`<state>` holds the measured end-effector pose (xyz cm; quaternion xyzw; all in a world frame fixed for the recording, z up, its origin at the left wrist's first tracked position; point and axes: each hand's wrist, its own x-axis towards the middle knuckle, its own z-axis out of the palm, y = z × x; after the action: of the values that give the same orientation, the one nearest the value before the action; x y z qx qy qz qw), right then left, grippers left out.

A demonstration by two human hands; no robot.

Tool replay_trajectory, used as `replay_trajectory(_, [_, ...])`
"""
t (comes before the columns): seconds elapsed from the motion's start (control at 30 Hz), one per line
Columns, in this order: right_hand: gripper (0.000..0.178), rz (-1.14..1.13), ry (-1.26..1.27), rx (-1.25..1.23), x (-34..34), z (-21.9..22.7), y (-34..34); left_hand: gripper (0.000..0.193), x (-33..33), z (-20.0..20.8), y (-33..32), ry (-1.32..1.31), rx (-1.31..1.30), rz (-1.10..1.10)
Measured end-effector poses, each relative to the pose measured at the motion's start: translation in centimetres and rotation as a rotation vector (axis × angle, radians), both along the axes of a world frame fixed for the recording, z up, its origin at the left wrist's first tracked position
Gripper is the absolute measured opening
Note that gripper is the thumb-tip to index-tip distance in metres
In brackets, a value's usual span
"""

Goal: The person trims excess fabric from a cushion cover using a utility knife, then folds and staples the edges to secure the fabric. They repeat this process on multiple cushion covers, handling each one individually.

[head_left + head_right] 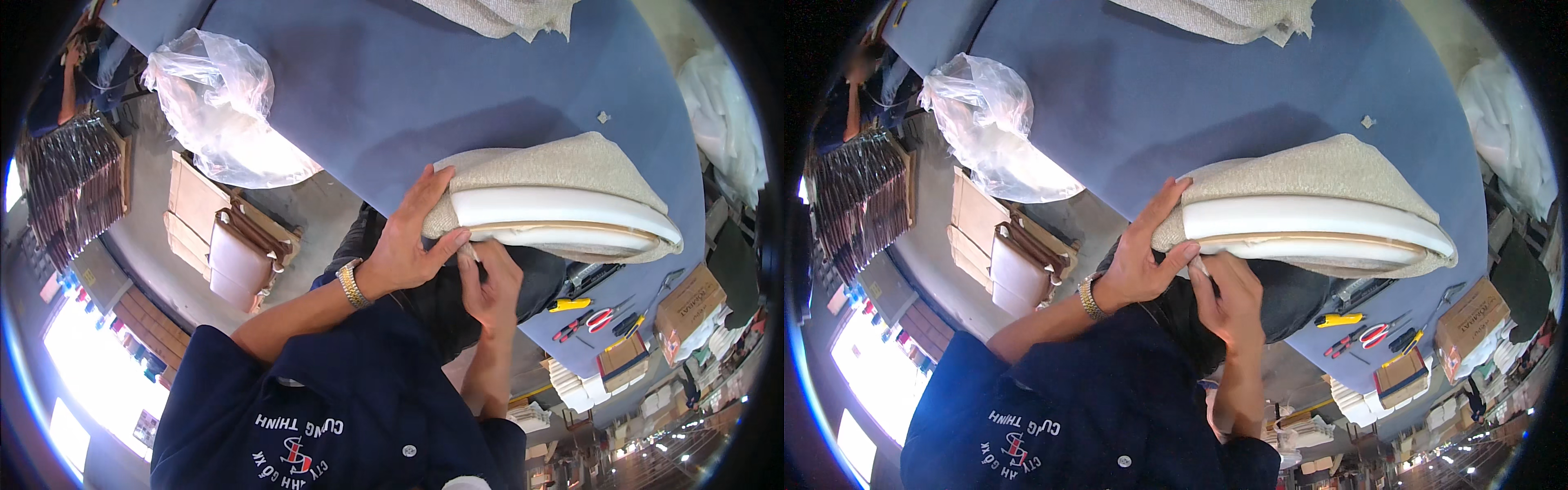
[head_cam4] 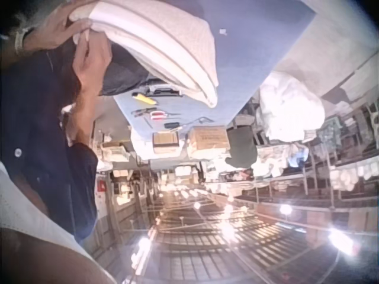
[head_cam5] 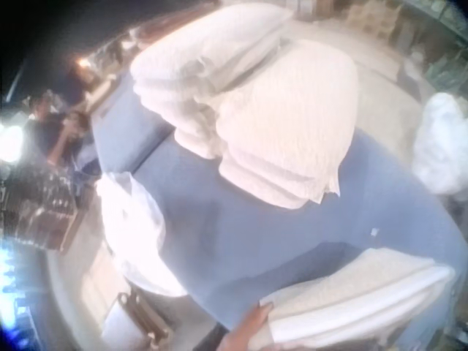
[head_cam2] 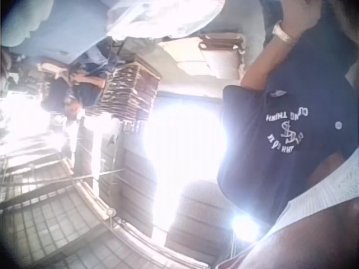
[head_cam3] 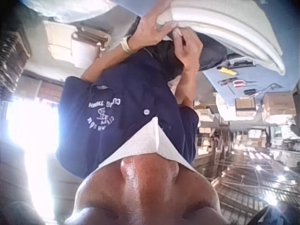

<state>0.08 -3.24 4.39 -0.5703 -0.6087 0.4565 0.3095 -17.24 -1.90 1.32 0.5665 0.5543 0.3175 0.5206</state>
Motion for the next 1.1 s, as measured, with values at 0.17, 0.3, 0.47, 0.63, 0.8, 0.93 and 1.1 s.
replay_trajectory(0.17, [0.017,-0.501,-0.445,-0.060,14.5,-2.7,-3.9,0.074,0.1,-0.1,0.8,0.030,-0.013,0.038])
replay_trajectory(0.3, [0.034,-0.823,-0.747,-0.047,26.9,-11.9,-6.2,0.076,0.4,-0.1,0.6,0.046,0.002,0.014])
replay_trajectory(0.47, [0.056,-0.540,-1.081,-0.075,32.4,-18.5,-6.2,0.079,0.1,-0.6,0.4,0.091,0.029,-0.003])
replay_trajectory(0.63, [0.057,-0.636,-0.970,-0.313,35.0,-15.8,-4.3,0.080,0.3,-0.5,0.1,0.109,0.019,0.008])
replay_trajectory(0.8, [0.046,-0.685,-0.838,-0.324,34.6,-11.7,-4.4,0.075,0.1,-0.9,0.1,0.161,0.074,0.008])
replay_trajectory(0.93, [0.025,-0.882,-0.444,-0.261,33.4,-8.8,-6.6,0.064,-0.2,-1.7,0.7,0.150,0.140,-0.008])
replay_trajectory(1.1, [0.030,-1.184,-0.246,-0.120,23.8,6.6,-8.9,0.064,0.0,-0.3,1.3,0.028,0.013,0.032])
